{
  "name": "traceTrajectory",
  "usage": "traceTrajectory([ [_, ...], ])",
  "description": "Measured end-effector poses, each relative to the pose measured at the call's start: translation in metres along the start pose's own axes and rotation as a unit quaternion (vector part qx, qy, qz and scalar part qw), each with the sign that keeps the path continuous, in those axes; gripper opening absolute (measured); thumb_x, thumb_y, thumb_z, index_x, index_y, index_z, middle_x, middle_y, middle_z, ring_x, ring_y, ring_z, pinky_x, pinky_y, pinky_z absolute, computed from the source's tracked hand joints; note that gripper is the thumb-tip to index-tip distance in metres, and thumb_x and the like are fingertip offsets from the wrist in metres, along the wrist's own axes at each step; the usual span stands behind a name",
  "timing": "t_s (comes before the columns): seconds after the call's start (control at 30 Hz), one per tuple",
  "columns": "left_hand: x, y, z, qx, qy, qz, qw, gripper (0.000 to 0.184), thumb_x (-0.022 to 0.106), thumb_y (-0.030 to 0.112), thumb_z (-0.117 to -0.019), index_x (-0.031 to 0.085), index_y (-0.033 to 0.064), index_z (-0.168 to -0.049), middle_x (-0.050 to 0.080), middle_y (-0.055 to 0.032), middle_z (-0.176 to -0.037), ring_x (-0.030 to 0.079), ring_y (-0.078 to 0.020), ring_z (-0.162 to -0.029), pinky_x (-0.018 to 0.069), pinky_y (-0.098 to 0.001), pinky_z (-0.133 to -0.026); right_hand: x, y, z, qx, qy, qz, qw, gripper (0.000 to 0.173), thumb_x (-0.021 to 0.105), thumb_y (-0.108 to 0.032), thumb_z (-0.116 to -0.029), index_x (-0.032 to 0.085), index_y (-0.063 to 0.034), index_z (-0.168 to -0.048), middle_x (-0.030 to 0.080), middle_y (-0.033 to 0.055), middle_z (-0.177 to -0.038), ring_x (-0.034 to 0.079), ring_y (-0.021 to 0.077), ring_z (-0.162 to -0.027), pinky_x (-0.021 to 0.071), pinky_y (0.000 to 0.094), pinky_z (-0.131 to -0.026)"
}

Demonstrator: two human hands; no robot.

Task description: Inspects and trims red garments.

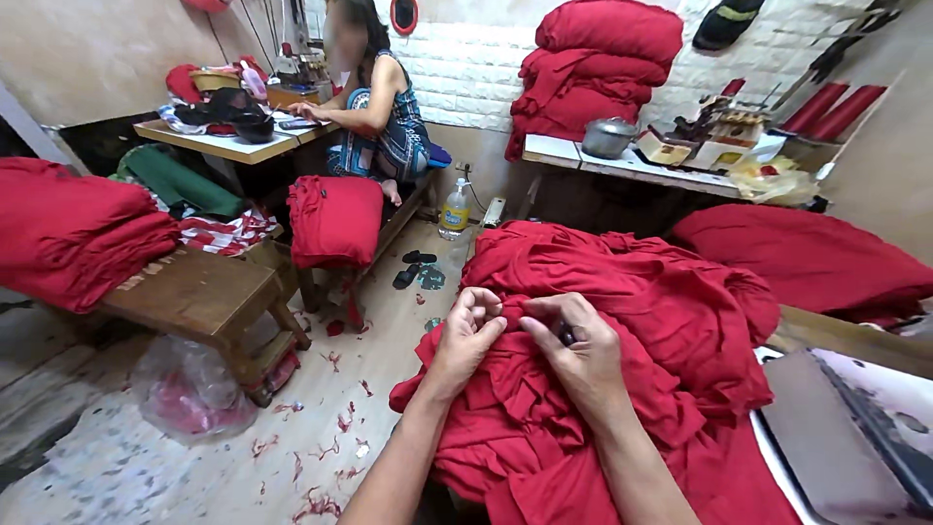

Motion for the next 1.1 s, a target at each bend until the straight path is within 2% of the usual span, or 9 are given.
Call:
traceTrajectory([
  [0.13, 0.006, 0.003, 0.004, 0.038, -0.048, -0.084, 0.995, 0.033, 0.058, -0.005, -0.0882, 0.052, -0.0115, -0.12, 0.065, -0.0081, -0.103, 0.064, -0.006, -0.091, 0.054, -0.0234, -0.085, 0.011, -0.007, 0.001, -0.032, -0.016, 0.102, 0.994, 0.011, 0.069, -0.014, -0.0915, 0.077, -0.0077, -0.097, 0.072, 0.0107, -0.099, 0.07, 0.0178, -0.082, 0.0576, 0.0323, -0.068],
  [0.37, 0.013, 0.009, 0.006, 0.086, -0.005, -0.173, 0.981, 0.025, 0.063, 0.002, -0.0926, 0.06, -0.01, -0.114, 0.068, -0.0094, -0.099, 0.063, -0.0075, -0.089, 0.0531, -0.0233, -0.083, 0.007, 0.001, 0.0, 0.006, -0.016, 0.062, 0.998, 0.013, 0.062, -0.016, -0.0953, 0.071, -0.0058, -0.094, 0.065, 0.0061, -0.089, 0.061, 0.0098, -0.077, 0.0506, 0.0236, -0.069],
  [0.5, 0.01, 0.006, 0.008, 0.095, 0.022, -0.198, 0.975, 0.023, 0.063, 0.005, -0.0929, 0.064, -0.0078, -0.112, 0.069, -0.0118, -0.101, 0.065, -0.014, -0.098, 0.0504, -0.0329, -0.093, 0.011, -0.01, 0.0, -0.052, -0.043, 0.021, 0.997, 0.014, 0.061, -0.014, -0.0957, 0.072, -0.0043, -0.095, 0.068, 0.0084, -0.092, 0.064, 0.0105, -0.081, 0.0527, 0.0222, -0.072],
  [0.6, 0.007, 0.004, 0.008, 0.083, 0.017, -0.146, 0.986, 0.023, 0.062, 0.002, -0.0938, 0.058, -0.0096, -0.113, 0.068, -0.0115, -0.101, 0.065, -0.0101, -0.097, 0.0532, -0.0272, -0.092, 0.015, -0.019, 0.0, -0.094, -0.08, -0.055, 0.991, 0.014, 0.061, -0.011, -0.0948, 0.071, -0.0023, -0.092, 0.068, 0.0101, -0.092, 0.064, 0.0106, -0.086, 0.0525, 0.0206, -0.078],
  [0.73, -0.001, -0.004, 0.003, 0.058, 0.002, -0.045, 0.997, 0.019, 0.061, -0.003, -0.0947, 0.053, -0.0066, -0.112, 0.067, -0.0073, -0.096, 0.066, -0.0069, -0.087, 0.0561, -0.025, -0.083, -0.003, -0.014, 0.0, -0.065, 0.002, -0.056, 0.996, 0.021, 0.063, -0.022, -0.0992, 0.067, -0.0016, -0.095, 0.063, 0.0048, -0.087, 0.054, 0.0002, -0.071, 0.0455, 0.0132, -0.064],
  [0.83, -0.004, -0.005, 0.001, 0.029, -0.008, -0.012, 0.999, 0.022, 0.058, -0.005, -0.0948, 0.051, -0.0065, -0.115, 0.067, -0.0068, -0.097, 0.065, -0.0067, -0.088, 0.0559, -0.0255, -0.084, -0.003, 0.0, 0.002, -0.006, 0.003, 0.109, 0.994, 0.032, 0.067, -0.019, -0.0929, 0.072, -0.0035, -0.121, 0.07, 0.0153, -0.115, 0.069, 0.0218, -0.09, 0.0567, 0.0368, -0.075],
  [0.87, -0.004, -0.005, 0.001, 0.022, -0.01, -0.011, 1.0, 0.022, 0.058, -0.005, -0.0951, 0.051, -0.0066, -0.116, 0.067, -0.0065, -0.097, 0.065, -0.0068, -0.088, 0.0557, -0.0256, -0.084, 0.0, 0.003, 0.002, 0.008, -0.01, 0.124, 0.992, 0.031, 0.066, -0.015, -0.0925, 0.073, -0.0046, -0.12, 0.072, 0.0147, -0.117, 0.071, 0.0245, -0.095, 0.0581, 0.0411, -0.08],
  [0.97, -0.004, -0.007, 0.001, 0.018, -0.023, -0.01, 1.0, 0.02, 0.056, -0.005, -0.0963, 0.052, -0.0059, -0.116, 0.067, -0.0054, -0.097, 0.065, -0.0067, -0.089, 0.0551, -0.026, -0.085, 0.003, 0.007, 0.002, 0.019, -0.018, 0.134, 0.991, 0.014, 0.063, -0.012, -0.0948, 0.074, -0.006, -0.098, 0.073, 0.0087, -0.094, 0.07, 0.0199, -0.082, 0.057, 0.0386, -0.071],
  [1.1, -0.004, -0.007, 0.002, 0.024, -0.038, -0.011, 0.999, 0.014, 0.054, -0.005, -0.0975, 0.056, -0.0046, -0.112, 0.067, -0.0034, -0.096, 0.065, -0.0047, -0.09, 0.0546, -0.0247, -0.087, -0.003, 0.013, 0.001, 0.085, -0.015, 0.095, 0.992, 0.021, 0.054, -0.018, -0.1026, 0.067, -0.0036, -0.095, 0.061, 0.0049, -0.076, 0.059, 0.0127, -0.068, 0.0478, 0.0314, -0.063],
])
Point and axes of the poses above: each hand's wrist, its own z-axis away from the middle knuckle, its own x-axis out of the palm, y = z × x, the point moved 7 cm from there along -z, towards the middle knuckle
